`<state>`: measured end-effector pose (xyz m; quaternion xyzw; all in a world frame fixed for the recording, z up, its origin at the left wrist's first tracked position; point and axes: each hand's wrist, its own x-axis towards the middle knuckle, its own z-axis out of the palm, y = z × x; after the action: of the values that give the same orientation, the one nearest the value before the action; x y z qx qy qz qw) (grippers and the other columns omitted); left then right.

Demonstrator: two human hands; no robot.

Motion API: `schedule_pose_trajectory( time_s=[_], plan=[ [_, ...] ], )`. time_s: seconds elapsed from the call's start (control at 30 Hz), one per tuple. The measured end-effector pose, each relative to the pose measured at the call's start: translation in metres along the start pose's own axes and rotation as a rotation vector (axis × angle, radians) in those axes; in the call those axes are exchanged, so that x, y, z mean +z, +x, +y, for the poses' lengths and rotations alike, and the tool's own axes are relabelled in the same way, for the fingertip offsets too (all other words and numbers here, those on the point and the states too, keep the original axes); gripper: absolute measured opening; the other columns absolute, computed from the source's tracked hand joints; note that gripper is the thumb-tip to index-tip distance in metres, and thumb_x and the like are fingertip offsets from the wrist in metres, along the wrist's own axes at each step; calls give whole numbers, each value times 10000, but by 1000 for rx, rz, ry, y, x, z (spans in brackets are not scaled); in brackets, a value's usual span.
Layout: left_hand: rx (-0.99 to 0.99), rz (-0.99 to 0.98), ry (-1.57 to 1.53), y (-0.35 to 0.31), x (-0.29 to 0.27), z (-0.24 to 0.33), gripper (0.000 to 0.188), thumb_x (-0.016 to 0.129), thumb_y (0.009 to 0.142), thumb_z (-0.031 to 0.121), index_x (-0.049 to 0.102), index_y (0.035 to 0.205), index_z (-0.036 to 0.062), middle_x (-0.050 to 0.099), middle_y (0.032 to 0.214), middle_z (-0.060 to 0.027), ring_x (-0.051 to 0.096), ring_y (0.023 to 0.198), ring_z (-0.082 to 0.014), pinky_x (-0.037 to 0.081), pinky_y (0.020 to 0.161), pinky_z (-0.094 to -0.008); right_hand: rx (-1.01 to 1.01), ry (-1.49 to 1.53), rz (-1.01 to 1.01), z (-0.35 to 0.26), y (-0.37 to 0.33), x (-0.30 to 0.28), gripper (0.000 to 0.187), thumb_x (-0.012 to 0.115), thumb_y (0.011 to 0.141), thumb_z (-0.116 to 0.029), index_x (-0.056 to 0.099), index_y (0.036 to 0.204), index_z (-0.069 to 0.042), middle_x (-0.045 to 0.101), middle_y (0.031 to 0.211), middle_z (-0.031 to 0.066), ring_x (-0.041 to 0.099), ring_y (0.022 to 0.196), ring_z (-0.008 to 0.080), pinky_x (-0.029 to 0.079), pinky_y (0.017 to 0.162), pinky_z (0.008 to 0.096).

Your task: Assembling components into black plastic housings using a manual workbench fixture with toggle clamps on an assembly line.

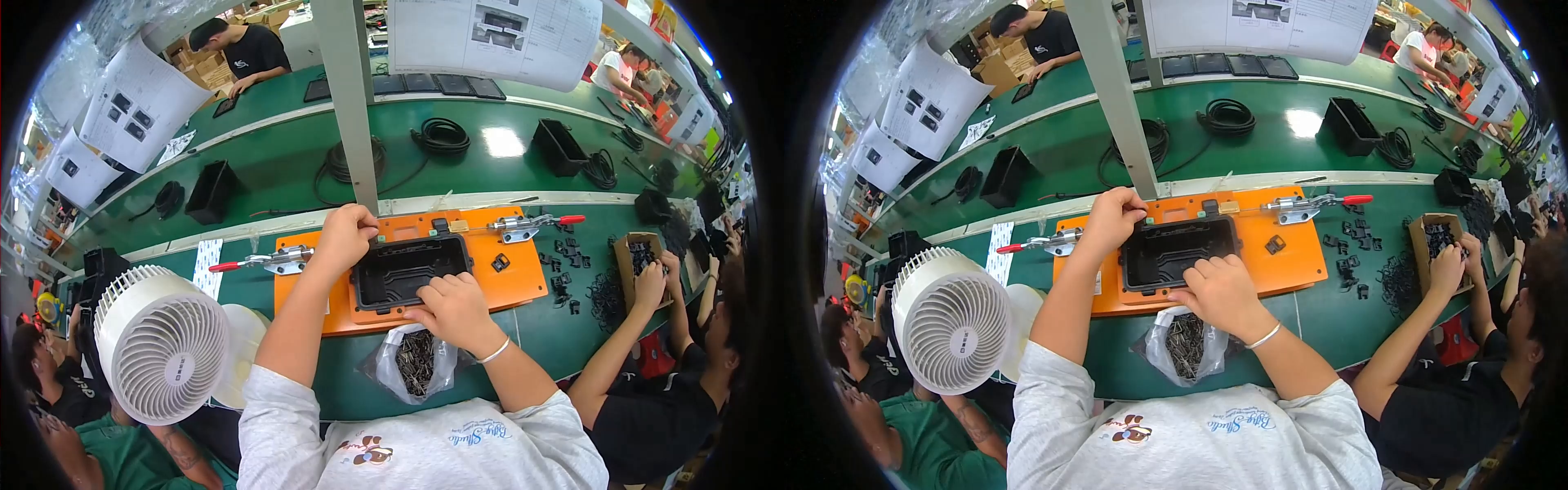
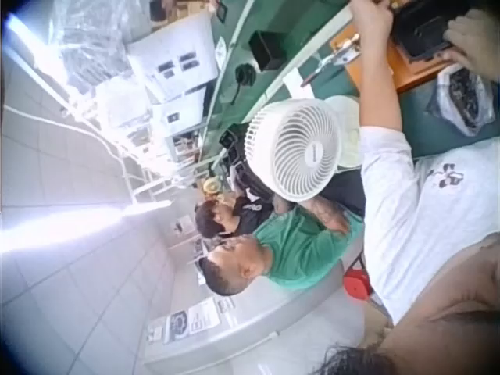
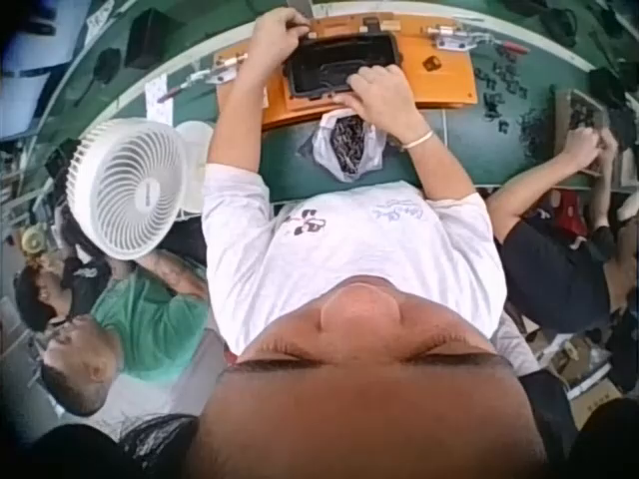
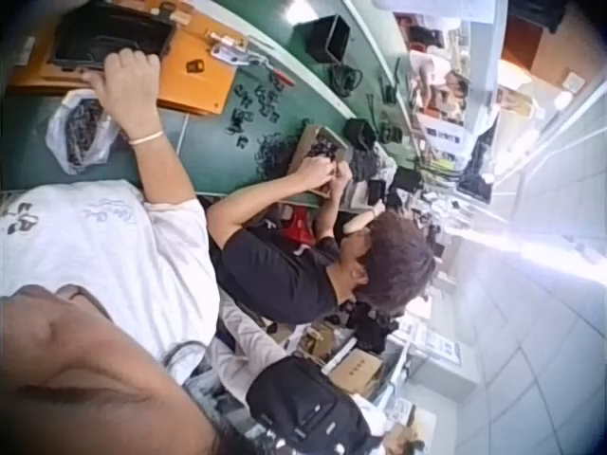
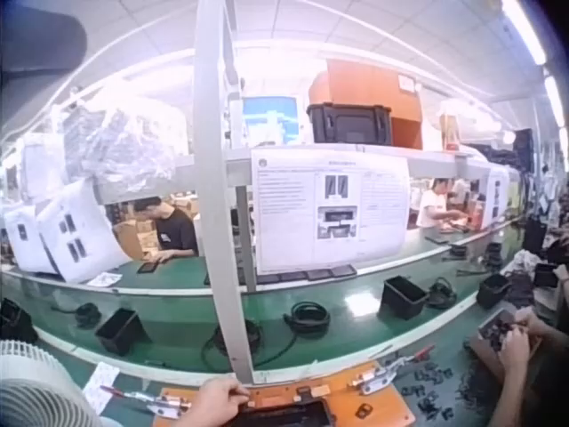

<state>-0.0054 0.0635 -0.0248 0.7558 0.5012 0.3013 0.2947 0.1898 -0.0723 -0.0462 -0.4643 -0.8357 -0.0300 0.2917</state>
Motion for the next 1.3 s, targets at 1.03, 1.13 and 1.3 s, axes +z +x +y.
schedule_pose_trajectory(
  time_s=[1.03, 1.13, 1.3],
  plan=[
    [383, -249, 471, -179, 61, 40, 34, 604, 694, 105, 628, 693, 81, 571, 768, -53, 563, 762, -246, 393, 675, -383, 24, 157, -390, -35, -55, -11, 62, 637, 694, -154, 652, 686, -94, 564, 786, 56, 554, 816, 240, 452, 701, 372],
    [374, -250, 386, -179, 56, 40, 48, 630, 728, 128, 641, 725, 81, 574, 761, -60, 574, 765, -252, 405, 674, -389, 43, 244, -359, -33, -56, -20, 58, 663, 701, -143, 663, 715, -87, 583, 795, 62, 575, 825, 245, 473, 700, 375],
    [378, -132, 32, -165, 23, 55, 114, 722, 712, 63, 688, 819, 72, 617, 790, -55, 613, 746, -247, 467, 655, -338, 24, 347, 156, 14, -7, -51, 109, 714, 704, -59, 661, 798, -77, 645, 807, 78, 619, 763, 246, 486, 678, 361]
  ],
)
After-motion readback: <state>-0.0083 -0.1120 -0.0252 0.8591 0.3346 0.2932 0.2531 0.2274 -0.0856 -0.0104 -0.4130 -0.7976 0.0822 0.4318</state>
